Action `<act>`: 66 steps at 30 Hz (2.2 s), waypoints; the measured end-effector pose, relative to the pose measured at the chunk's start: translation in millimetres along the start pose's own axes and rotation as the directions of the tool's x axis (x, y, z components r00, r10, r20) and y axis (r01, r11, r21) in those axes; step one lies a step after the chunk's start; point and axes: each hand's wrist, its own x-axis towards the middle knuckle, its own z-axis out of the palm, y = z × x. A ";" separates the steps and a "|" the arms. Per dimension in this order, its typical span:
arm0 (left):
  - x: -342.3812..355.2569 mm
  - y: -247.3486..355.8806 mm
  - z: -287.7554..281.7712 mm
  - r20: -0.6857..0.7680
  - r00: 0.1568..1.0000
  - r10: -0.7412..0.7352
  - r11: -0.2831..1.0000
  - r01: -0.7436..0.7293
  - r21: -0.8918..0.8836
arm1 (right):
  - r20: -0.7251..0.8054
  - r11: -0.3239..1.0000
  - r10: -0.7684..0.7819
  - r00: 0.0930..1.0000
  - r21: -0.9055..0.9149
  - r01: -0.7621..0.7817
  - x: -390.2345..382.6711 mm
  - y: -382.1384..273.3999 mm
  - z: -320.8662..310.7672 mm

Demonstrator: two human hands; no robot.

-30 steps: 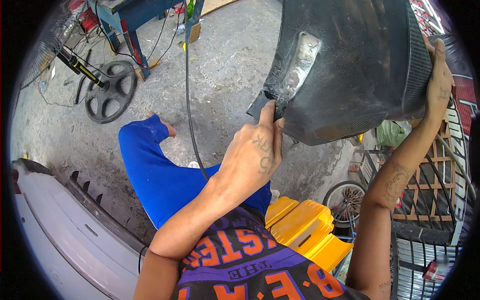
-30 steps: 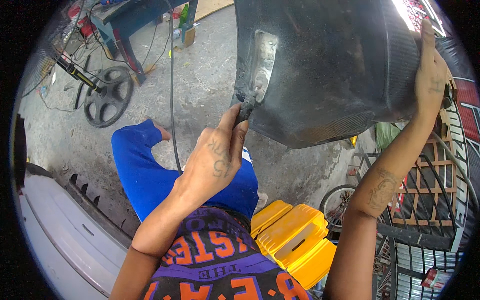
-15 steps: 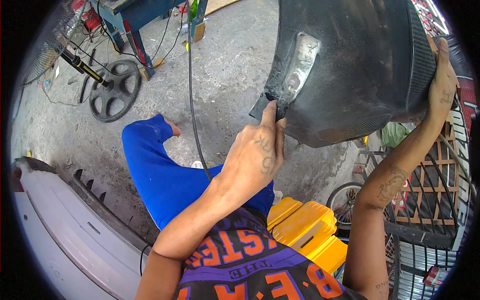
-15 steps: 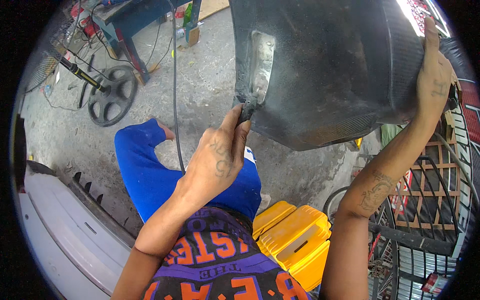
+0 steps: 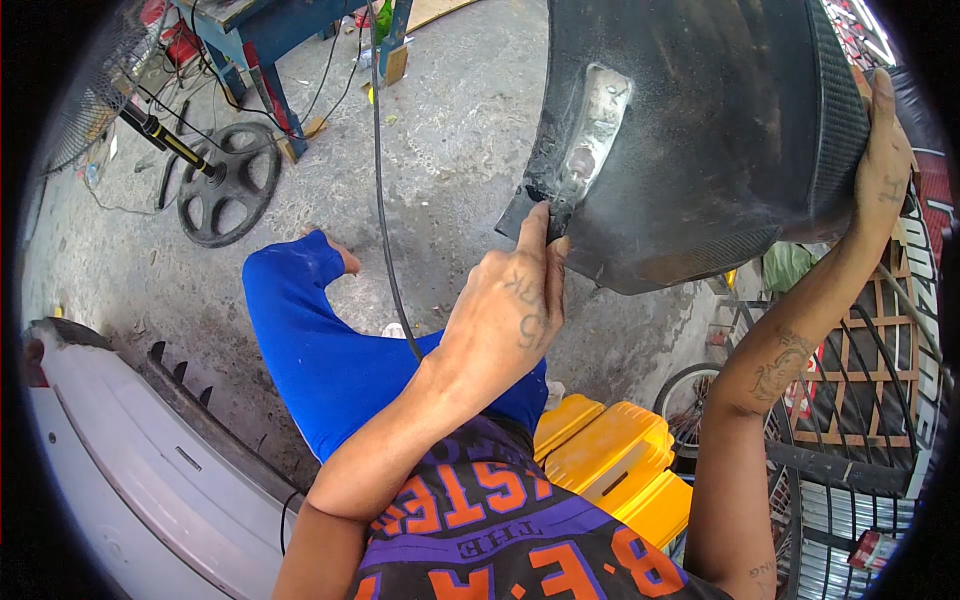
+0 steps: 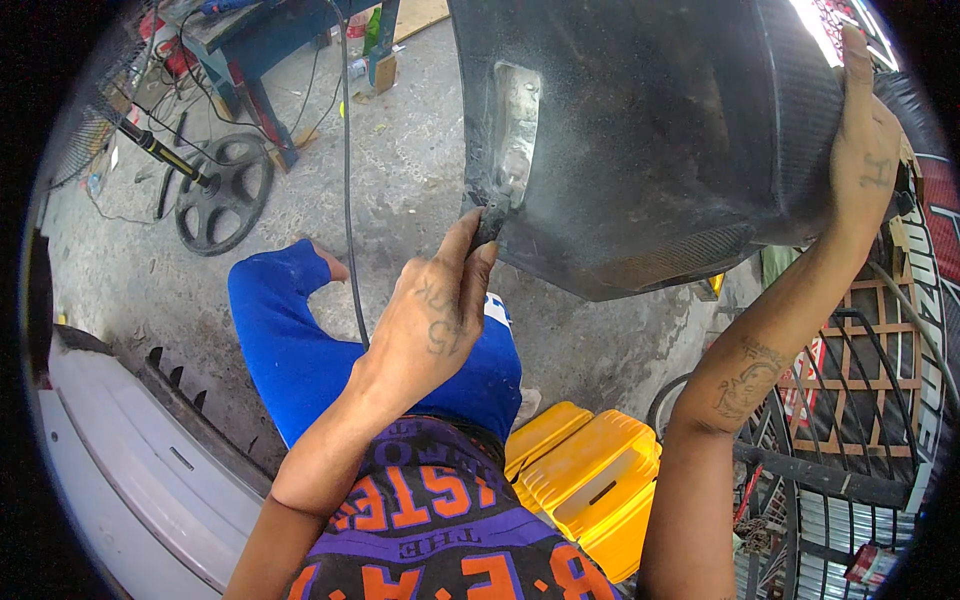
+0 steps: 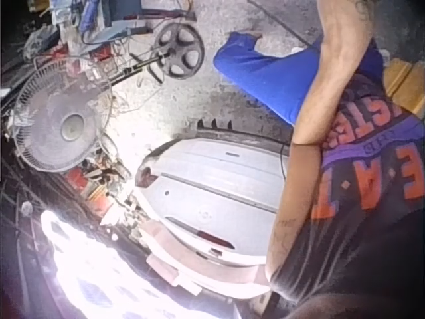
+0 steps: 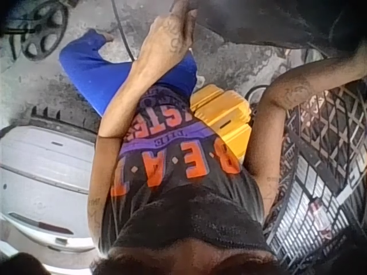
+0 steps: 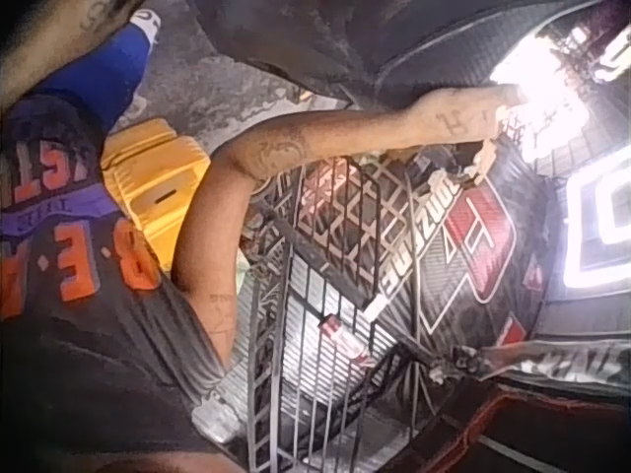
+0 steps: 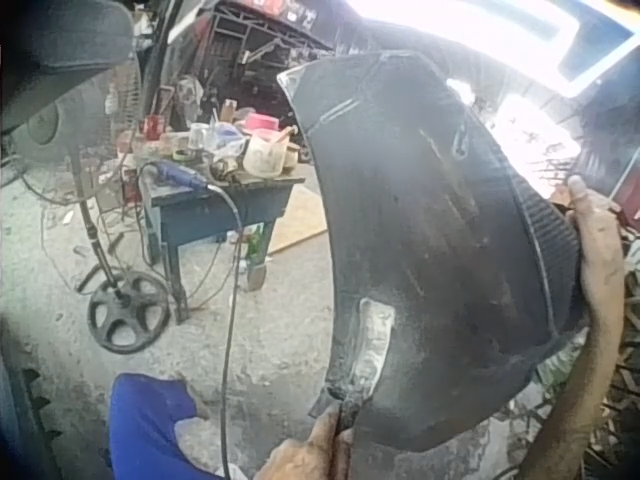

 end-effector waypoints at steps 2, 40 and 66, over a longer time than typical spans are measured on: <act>-0.2 -0.5 0.1 -0.024 0.999 0.039 0.999 -0.039 0.008 | -0.028 0.999 -0.040 0.999 -0.009 0.040 -0.8 0.0 0.8; 0.9 -1.7 1.4 -0.032 0.999 0.019 1.000 -0.019 0.001 | 0.019 0.991 -0.133 0.991 -0.027 0.133 8.0 22.7 -0.9; 1.5 1.2 2.1 -0.055 0.998 0.023 1.000 -0.024 -0.016 | 0.023 0.968 -0.198 0.980 -0.150 0.199 4.9 19.6 1.2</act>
